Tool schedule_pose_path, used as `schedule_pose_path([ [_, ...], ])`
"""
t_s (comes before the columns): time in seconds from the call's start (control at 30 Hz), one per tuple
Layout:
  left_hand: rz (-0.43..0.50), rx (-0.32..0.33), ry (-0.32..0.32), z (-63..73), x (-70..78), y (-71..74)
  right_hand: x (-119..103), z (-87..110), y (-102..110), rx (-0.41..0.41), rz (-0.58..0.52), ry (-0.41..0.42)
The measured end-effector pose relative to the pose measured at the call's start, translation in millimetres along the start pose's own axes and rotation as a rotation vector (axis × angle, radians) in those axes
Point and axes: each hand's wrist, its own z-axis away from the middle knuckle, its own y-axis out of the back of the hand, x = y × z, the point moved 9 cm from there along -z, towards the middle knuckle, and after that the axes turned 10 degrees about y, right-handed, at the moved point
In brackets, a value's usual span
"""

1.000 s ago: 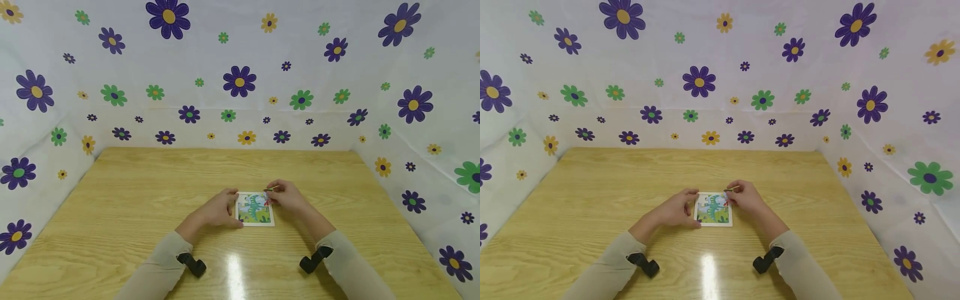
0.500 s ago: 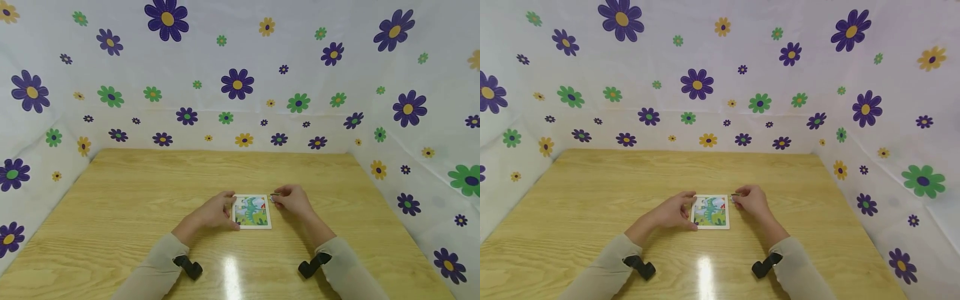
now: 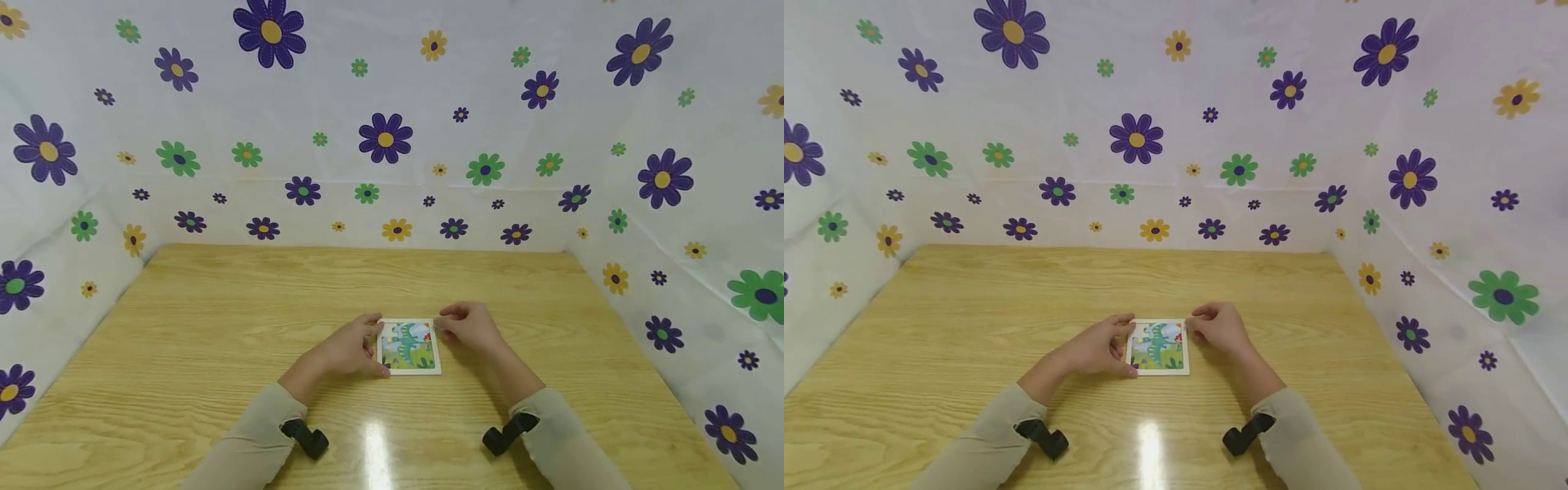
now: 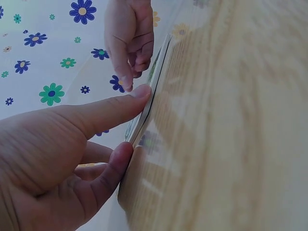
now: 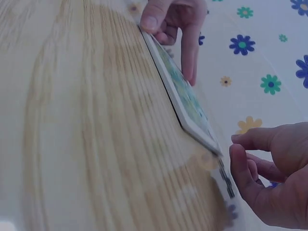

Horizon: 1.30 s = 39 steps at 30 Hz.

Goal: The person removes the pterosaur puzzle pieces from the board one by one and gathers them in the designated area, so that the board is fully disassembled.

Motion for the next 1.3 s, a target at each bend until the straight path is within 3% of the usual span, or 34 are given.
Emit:
schedule_pose_path([
  [0.27, -0.001, -0.006, -0.029, -2.5, 4.3, -3.5, -19.7, -2.7, -39.4, -0.154, 0.022, 0.035],
  [0.43, 0.002, -0.019, -0.023, -3.5, 4.9, -6.7, -24.4, -2.1, -49.6, -0.201, 0.118, 0.066],
  [0.6, -0.007, -0.012, -0.016, -4.6, 2.9, -7.7, -27.6, -0.3, -52.5, -0.227, 0.191, 0.106],
  [0.77, -0.005, -0.024, -0.032, -4.2, 2.0, -11.2, -24.1, 0.6, -53.9, -0.23, 0.165, 0.103],
  [0.97, -0.016, 0.005, -0.02, -1.9, -2.6, -6.2, -30.9, 1.6, -60.5, -0.251, 0.119, 0.153],
  [1.3, -0.016, 0.009, -0.01, -0.1, -2.3, 0.3, -33.0, -0.5, -62.6, -0.243, 0.087, 0.068],
])
